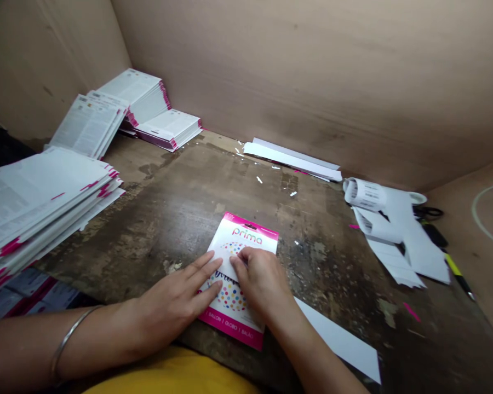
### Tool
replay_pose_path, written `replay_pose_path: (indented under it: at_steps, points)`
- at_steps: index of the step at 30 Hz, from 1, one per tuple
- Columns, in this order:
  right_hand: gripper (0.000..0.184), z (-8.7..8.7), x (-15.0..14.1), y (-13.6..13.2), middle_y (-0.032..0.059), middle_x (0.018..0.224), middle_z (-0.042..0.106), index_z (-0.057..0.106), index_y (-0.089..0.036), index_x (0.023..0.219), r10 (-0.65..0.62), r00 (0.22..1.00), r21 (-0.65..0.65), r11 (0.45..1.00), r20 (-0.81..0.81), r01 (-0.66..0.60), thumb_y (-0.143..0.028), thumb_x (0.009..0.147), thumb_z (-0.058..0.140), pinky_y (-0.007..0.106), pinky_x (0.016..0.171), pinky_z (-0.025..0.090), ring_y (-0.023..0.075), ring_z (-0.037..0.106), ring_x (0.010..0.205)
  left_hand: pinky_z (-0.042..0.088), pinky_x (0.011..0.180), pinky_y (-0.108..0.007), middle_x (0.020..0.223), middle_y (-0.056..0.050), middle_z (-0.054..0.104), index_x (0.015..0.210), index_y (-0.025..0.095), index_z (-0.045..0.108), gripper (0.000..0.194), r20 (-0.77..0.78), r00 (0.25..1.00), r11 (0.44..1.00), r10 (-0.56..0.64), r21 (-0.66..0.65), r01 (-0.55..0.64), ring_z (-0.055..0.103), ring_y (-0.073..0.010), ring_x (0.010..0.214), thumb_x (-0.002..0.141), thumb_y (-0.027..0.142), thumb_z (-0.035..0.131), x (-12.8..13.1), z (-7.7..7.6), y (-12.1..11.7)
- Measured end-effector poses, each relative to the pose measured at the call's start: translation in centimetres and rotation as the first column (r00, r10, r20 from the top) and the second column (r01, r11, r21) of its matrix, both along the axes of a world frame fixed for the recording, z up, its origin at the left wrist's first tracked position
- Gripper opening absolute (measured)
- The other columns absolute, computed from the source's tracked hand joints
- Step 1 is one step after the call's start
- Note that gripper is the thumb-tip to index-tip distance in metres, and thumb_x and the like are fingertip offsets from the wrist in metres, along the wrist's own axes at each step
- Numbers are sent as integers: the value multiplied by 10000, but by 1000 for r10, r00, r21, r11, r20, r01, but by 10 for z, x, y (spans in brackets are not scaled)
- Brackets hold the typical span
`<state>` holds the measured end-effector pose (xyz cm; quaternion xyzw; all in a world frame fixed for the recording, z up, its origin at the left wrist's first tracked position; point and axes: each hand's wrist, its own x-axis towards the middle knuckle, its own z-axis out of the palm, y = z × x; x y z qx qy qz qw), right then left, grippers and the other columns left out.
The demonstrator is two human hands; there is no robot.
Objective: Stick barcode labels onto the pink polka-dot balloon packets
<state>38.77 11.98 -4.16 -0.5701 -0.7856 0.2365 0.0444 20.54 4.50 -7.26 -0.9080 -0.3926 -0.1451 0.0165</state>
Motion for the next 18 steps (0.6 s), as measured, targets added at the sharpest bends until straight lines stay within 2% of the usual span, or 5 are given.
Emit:
replay_pose_path:
  at_steps: [6,8,11,14,18]
  points:
    - [253,1,-1,-3,32,644,595,572,-195,674,4,998,111,994,55,-10,-355,850,488,278,553,353,170,513,588,403,957,-487,1255,-207,534,1099,118,563,247,-18,999,998,-36,-54,35,482,-321,1192,890,171,442,-1,-2,6]
    - [173,-1,2,-10,77,818,629,617,-169,850,23,996,310,949,80,-47,-316,838,527,317,659,409,216,543,742,395,968,-481,1241,-204,544,1087,126,566,235,-19,999,998,-35,-56,34,491,-311,1185,888,176,452,0,0,7]
    - [284,-8,9,-31,121,1113,604,606,-151,1100,126,980,528,828,153,-189,-241,839,539,403,862,408,284,499,1002,391,978,-472,1215,-192,560,1069,140,572,220,-15,999,997,-39,-70,38,507,-301,1170,880,173,463,1,1,9]
    - [312,-20,14,-53,132,1202,590,614,-123,1139,200,947,559,769,252,-311,-181,844,529,416,889,414,288,506,1011,394,982,-467,1209,-197,562,1058,111,574,231,6,998,993,-59,-99,60,507,-304,1168,876,137,434,0,2,11]
    - [331,-33,14,-66,142,1233,579,608,-88,1161,162,949,591,750,271,-297,-157,852,514,414,861,439,274,536,956,440,945,-420,1151,-178,598,1047,88,572,230,194,981,956,-5,-286,61,548,-272,1107,856,128,450,-8,7,22]
